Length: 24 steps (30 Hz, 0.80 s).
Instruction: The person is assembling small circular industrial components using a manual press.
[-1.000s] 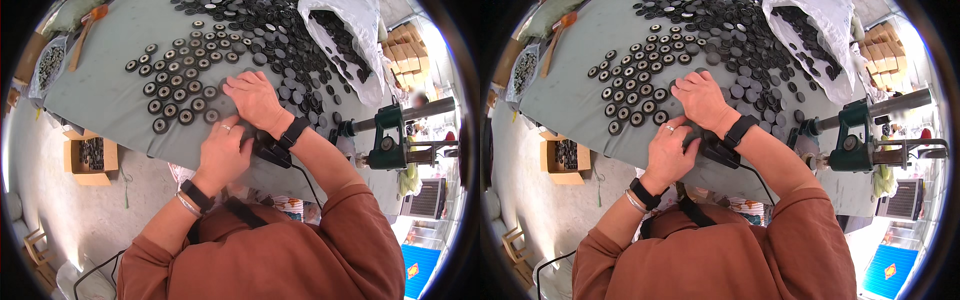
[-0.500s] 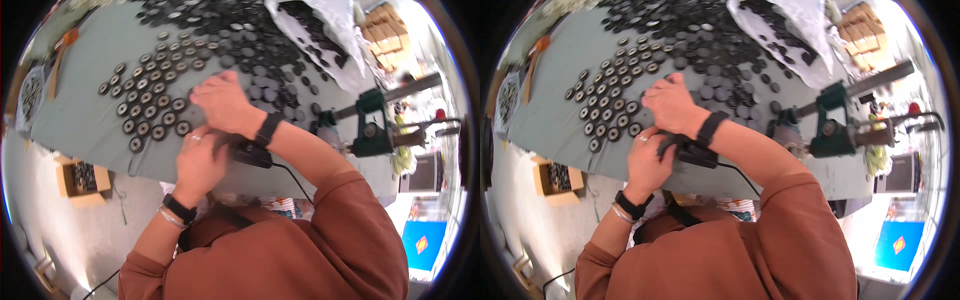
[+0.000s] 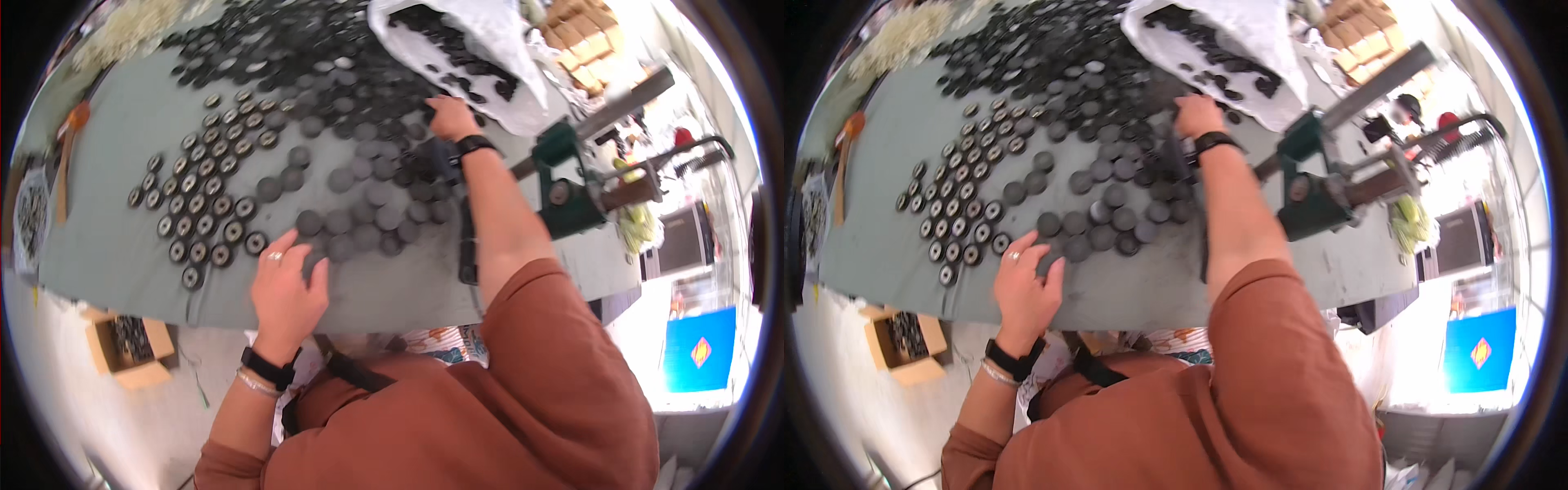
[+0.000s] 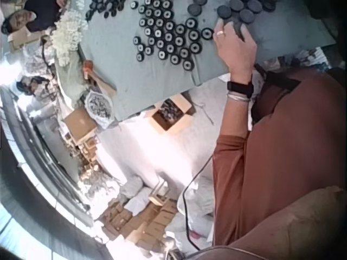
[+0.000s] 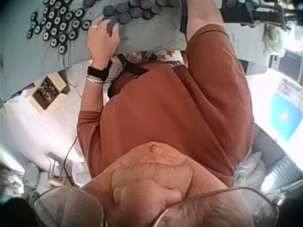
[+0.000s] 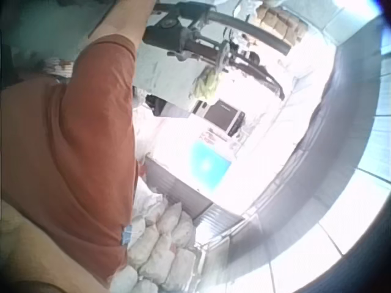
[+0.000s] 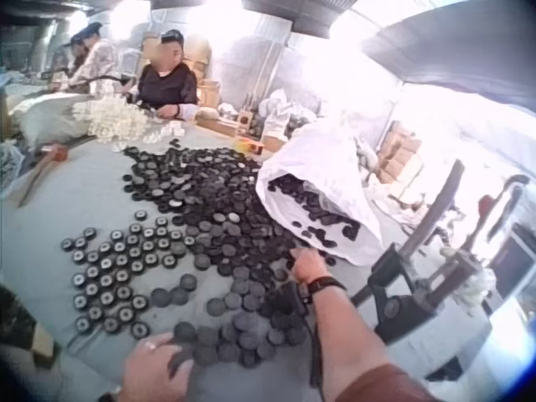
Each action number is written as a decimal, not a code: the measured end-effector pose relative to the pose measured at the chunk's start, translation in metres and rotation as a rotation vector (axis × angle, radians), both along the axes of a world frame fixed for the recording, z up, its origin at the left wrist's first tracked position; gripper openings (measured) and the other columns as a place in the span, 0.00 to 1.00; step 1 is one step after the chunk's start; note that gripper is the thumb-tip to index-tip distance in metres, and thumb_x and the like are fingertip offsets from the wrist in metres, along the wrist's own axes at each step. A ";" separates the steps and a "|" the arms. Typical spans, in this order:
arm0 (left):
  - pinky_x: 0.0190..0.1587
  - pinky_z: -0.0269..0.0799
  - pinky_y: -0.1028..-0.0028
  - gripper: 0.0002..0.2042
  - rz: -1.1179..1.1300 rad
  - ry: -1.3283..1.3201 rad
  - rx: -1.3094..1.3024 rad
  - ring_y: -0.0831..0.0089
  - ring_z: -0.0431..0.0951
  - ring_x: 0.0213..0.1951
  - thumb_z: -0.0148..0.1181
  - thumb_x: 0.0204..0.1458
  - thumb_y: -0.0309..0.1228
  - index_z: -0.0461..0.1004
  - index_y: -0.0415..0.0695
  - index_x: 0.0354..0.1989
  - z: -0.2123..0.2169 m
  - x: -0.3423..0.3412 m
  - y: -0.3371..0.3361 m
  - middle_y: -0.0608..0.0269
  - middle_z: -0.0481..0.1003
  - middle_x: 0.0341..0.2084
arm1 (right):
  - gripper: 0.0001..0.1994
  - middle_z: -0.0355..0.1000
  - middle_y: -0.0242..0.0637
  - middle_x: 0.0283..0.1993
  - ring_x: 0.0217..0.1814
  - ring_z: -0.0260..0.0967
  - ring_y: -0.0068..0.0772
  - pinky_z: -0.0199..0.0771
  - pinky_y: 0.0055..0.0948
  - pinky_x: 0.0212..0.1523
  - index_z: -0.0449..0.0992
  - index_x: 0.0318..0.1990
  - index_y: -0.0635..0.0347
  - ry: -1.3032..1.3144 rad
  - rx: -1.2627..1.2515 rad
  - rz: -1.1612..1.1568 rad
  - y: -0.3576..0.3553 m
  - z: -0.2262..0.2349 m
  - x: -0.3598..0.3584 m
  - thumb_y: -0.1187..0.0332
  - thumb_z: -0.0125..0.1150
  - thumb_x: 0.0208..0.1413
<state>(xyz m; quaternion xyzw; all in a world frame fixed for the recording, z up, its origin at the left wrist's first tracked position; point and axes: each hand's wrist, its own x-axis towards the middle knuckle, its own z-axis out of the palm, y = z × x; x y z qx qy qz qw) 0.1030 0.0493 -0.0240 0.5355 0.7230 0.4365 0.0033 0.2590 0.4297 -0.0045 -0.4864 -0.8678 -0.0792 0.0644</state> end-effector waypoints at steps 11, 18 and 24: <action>0.36 0.76 0.70 0.11 -0.001 -0.081 0.003 0.60 0.75 0.41 0.64 0.43 0.27 0.73 0.38 0.35 0.000 0.001 -0.008 0.53 0.73 0.44 | 0.18 0.75 0.51 0.42 0.43 0.75 0.48 0.74 0.38 0.43 0.74 0.48 0.64 0.355 -0.065 0.092 -0.042 0.030 -0.030 0.73 0.54 0.47; 0.29 0.75 0.75 0.11 0.154 -0.224 0.125 0.70 0.77 0.33 0.62 0.46 0.23 0.73 0.38 0.39 0.011 -0.024 -0.037 0.54 0.74 0.41 | 0.15 0.76 0.37 0.37 0.37 0.72 0.21 0.71 0.20 0.39 0.75 0.46 0.68 0.444 -1.154 0.476 -0.245 0.056 -0.126 0.73 0.62 0.49; 0.31 0.72 0.74 0.14 0.243 -0.401 -0.057 0.73 0.76 0.28 0.58 0.50 0.24 0.73 0.40 0.46 0.007 -0.036 -0.040 0.57 0.77 0.32 | 0.10 0.76 0.35 0.36 0.37 0.72 0.21 0.72 0.20 0.37 0.78 0.40 0.67 0.413 -1.269 0.452 -0.251 0.037 -0.140 0.73 0.62 0.50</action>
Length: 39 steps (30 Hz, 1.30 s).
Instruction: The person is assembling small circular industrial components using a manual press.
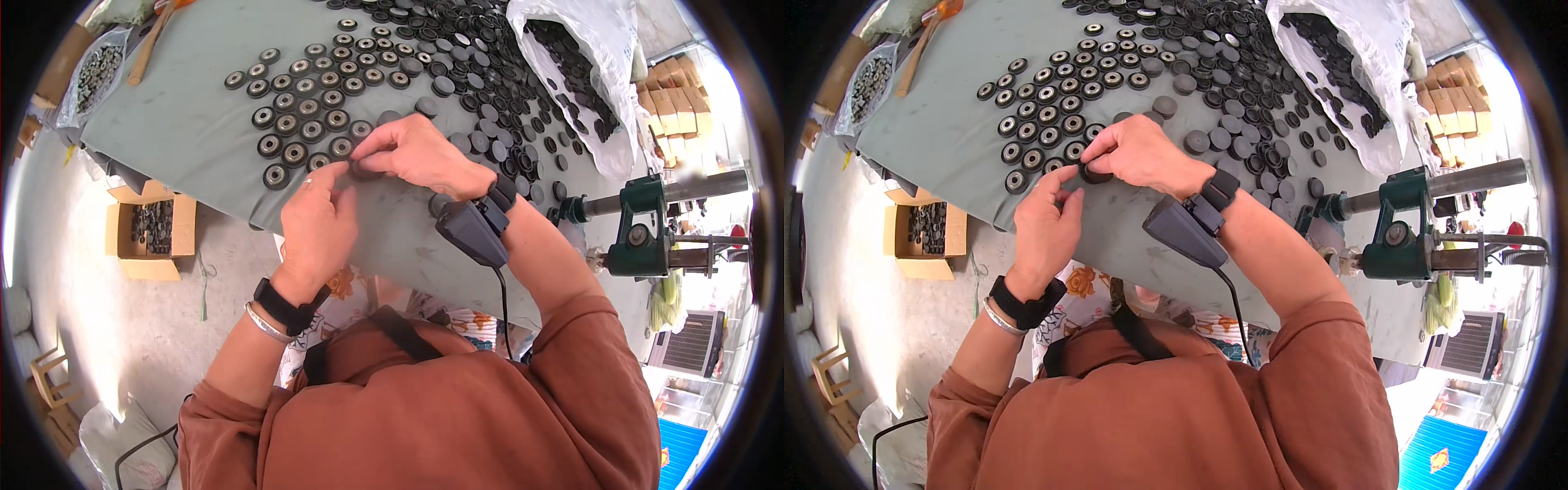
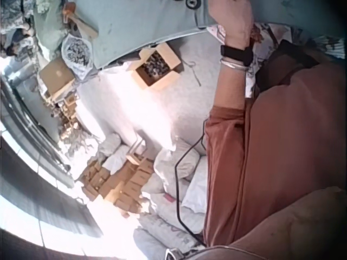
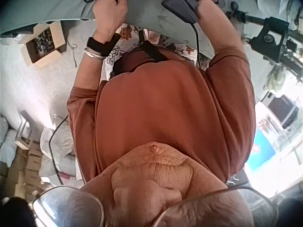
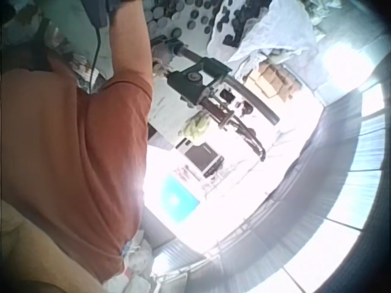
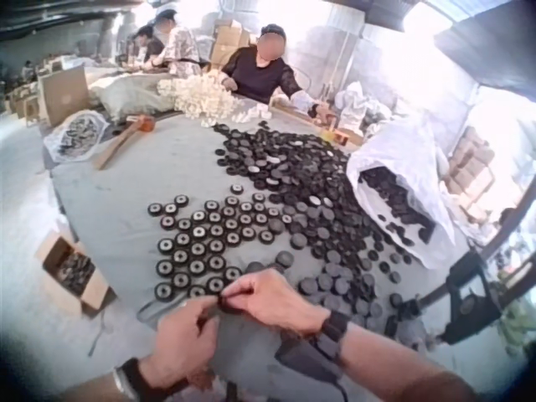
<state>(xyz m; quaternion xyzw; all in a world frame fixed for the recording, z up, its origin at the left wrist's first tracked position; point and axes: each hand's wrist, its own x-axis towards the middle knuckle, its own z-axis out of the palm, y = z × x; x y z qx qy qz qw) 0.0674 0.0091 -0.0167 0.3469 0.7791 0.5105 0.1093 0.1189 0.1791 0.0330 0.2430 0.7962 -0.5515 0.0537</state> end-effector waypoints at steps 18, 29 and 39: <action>0.29 0.67 0.75 0.16 0.035 0.141 -0.055 0.75 0.70 0.23 0.60 0.49 0.26 0.73 0.43 0.49 -0.004 0.007 0.012 0.64 0.74 0.24 | 0.11 0.74 0.39 0.21 0.21 0.73 0.24 0.75 0.22 0.22 0.77 0.27 0.69 -0.009 -0.072 0.031 0.020 -0.011 -0.010 0.66 0.67 0.47; 0.28 0.66 0.80 0.17 0.070 0.023 0.033 0.83 0.67 0.23 0.63 0.48 0.25 0.75 0.40 0.48 -0.004 0.009 0.015 0.68 0.74 0.26 | 0.08 0.70 0.44 0.27 0.30 0.70 0.47 0.71 0.35 0.31 0.76 0.28 0.63 0.497 0.407 0.128 0.002 -0.041 0.010 0.68 0.63 0.44; 0.28 0.69 0.74 0.20 0.135 0.070 -0.041 0.73 0.73 0.21 0.66 0.43 0.30 0.75 0.46 0.48 -0.002 0.010 0.024 0.62 0.76 0.28 | 0.13 0.74 0.41 0.32 0.36 0.73 0.39 0.73 0.33 0.35 0.80 0.35 0.59 0.378 0.522 0.320 0.022 -0.021 0.014 0.63 0.67 0.41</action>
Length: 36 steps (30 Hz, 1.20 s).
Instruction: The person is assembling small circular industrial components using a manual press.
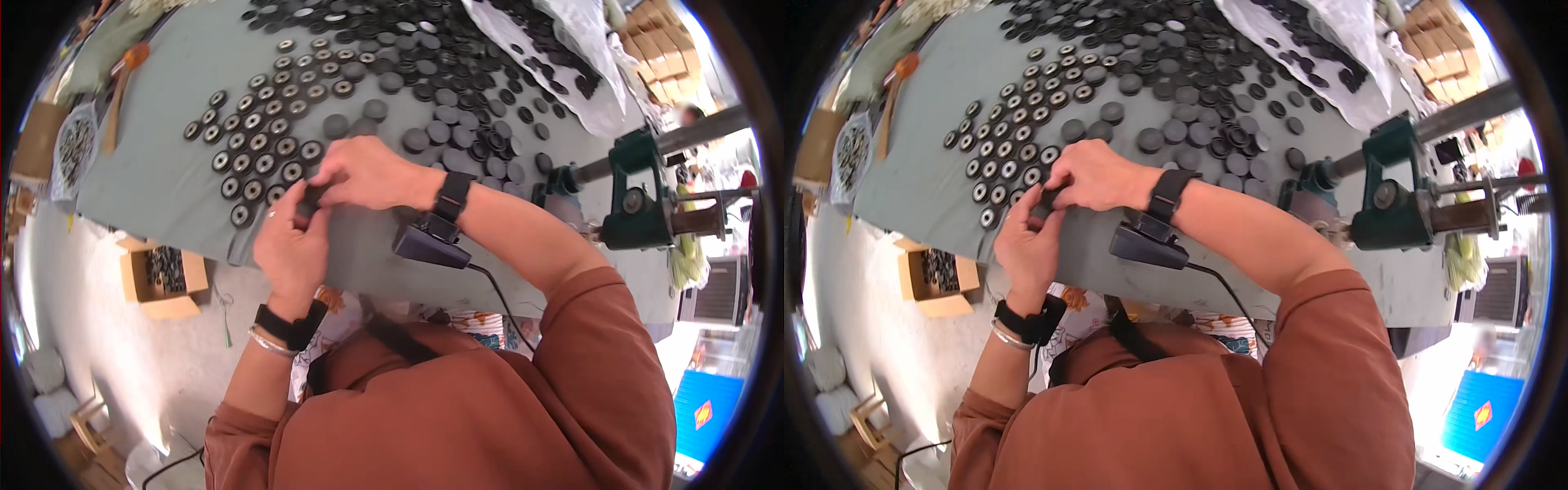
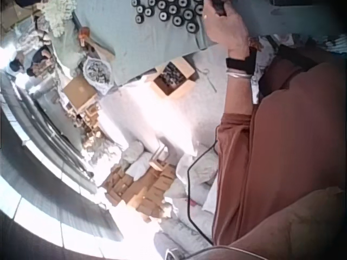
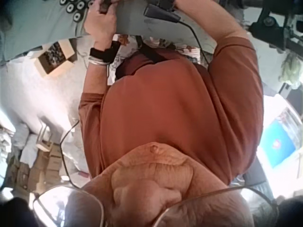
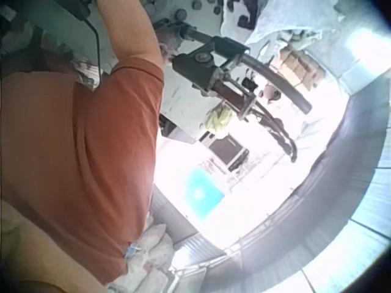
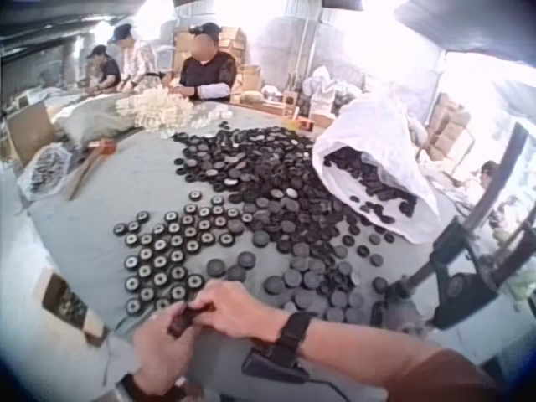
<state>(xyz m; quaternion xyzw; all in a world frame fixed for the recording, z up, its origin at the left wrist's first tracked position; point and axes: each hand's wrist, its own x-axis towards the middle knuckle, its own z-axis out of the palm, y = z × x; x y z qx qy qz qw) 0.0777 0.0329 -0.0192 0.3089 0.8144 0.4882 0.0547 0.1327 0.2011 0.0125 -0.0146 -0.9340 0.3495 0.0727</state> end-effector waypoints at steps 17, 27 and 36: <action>0.28 0.72 0.76 0.17 -0.203 0.246 0.125 0.73 0.74 0.30 0.66 0.41 0.24 0.76 0.40 0.43 -0.003 0.003 -0.009 0.60 0.76 0.40 | 0.11 0.75 0.50 0.37 0.43 0.73 0.51 0.73 0.44 0.45 0.79 0.34 0.60 -0.219 0.756 -0.819 0.205 0.006 0.057 0.63 0.56 0.49; 0.36 0.74 0.72 0.23 -0.100 0.348 -0.072 0.65 0.75 0.36 0.66 0.42 0.27 0.71 0.39 0.49 -0.003 -0.004 -0.018 0.58 0.71 0.51 | 0.16 0.76 0.39 0.36 0.32 0.73 0.22 0.74 0.20 0.31 0.75 0.45 0.67 -0.223 -0.453 -0.492 0.023 0.066 -0.009 0.71 0.61 0.49; 0.44 0.72 0.66 0.22 -0.195 0.353 -0.165 0.59 0.72 0.46 0.64 0.42 0.30 0.71 0.40 0.49 0.007 0.001 -0.011 0.58 0.70 0.53 | 0.10 0.76 0.37 0.28 0.30 0.72 0.24 0.73 0.25 0.30 0.79 0.35 0.67 -0.148 -0.458 -0.583 -0.006 0.008 -0.038 0.73 0.65 0.43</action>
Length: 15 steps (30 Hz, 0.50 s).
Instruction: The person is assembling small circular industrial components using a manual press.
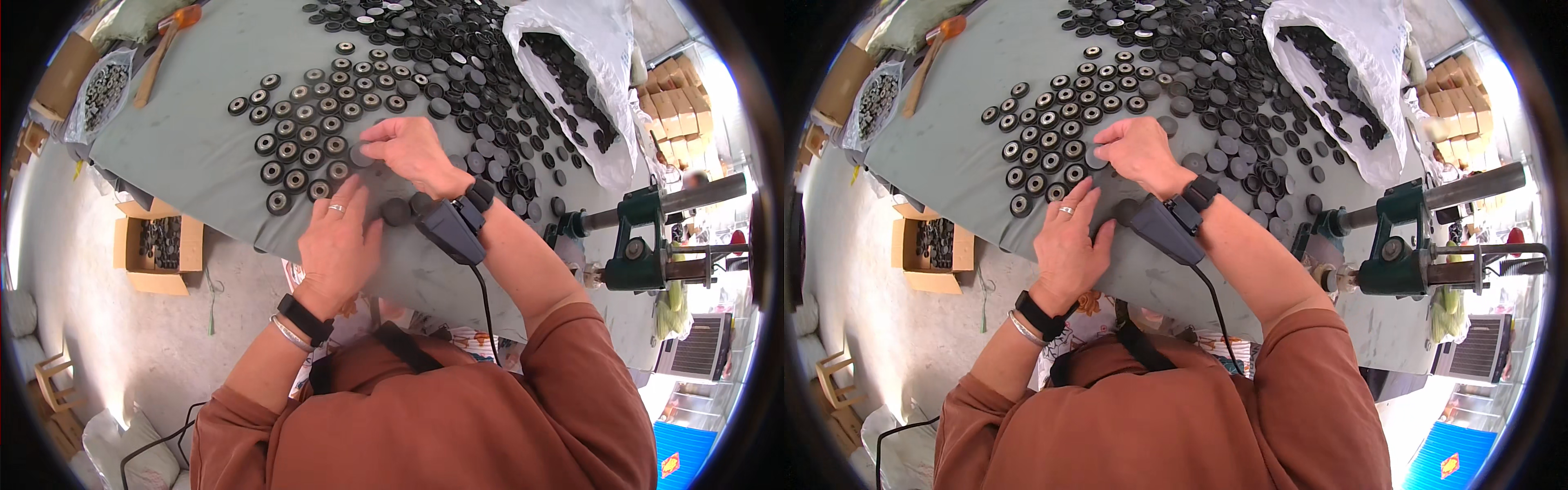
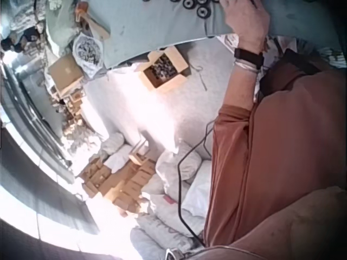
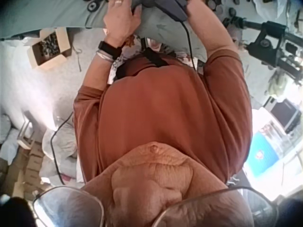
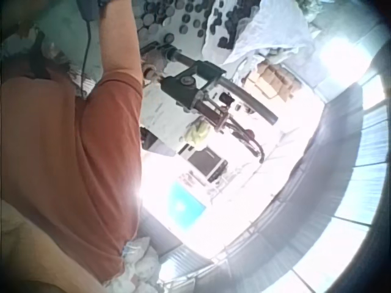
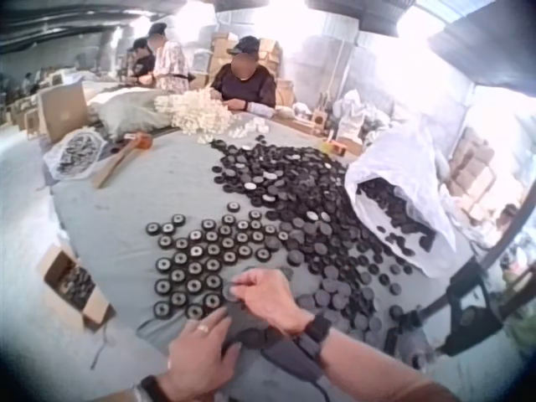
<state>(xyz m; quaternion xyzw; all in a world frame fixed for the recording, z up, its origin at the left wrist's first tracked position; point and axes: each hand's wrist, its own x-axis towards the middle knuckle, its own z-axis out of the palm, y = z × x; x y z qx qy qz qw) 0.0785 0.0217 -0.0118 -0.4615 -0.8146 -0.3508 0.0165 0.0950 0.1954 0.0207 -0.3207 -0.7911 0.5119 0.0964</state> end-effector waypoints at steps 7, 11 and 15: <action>0.47 0.70 0.63 0.24 -0.020 -0.069 -0.074 0.53 0.71 0.49 0.62 0.44 0.29 0.66 0.39 0.52 0.008 -0.008 0.013 0.50 0.65 0.56 | 0.09 0.76 0.38 0.26 0.27 0.71 0.25 0.72 0.26 0.30 0.81 0.32 0.63 -0.051 0.031 0.025 0.013 -0.009 -0.010 0.69 0.67 0.41; 0.48 0.69 0.61 0.23 -0.027 -0.147 -0.105 0.51 0.71 0.50 0.61 0.45 0.29 0.66 0.39 0.51 0.013 -0.010 0.018 0.47 0.63 0.58 | 0.10 0.75 0.35 0.29 0.27 0.70 0.22 0.72 0.23 0.28 0.79 0.34 0.67 -0.069 -0.038 0.098 0.012 -0.003 -0.002 0.70 0.66 0.46; 0.48 0.69 0.61 0.22 -0.024 -0.081 -0.120 0.52 0.72 0.49 0.60 0.44 0.28 0.66 0.40 0.50 0.009 -0.008 0.019 0.46 0.62 0.59 | 0.09 0.75 0.37 0.23 0.23 0.72 0.26 0.72 0.26 0.28 0.80 0.30 0.64 0.003 0.109 0.177 0.019 -0.016 -0.001 0.67 0.66 0.43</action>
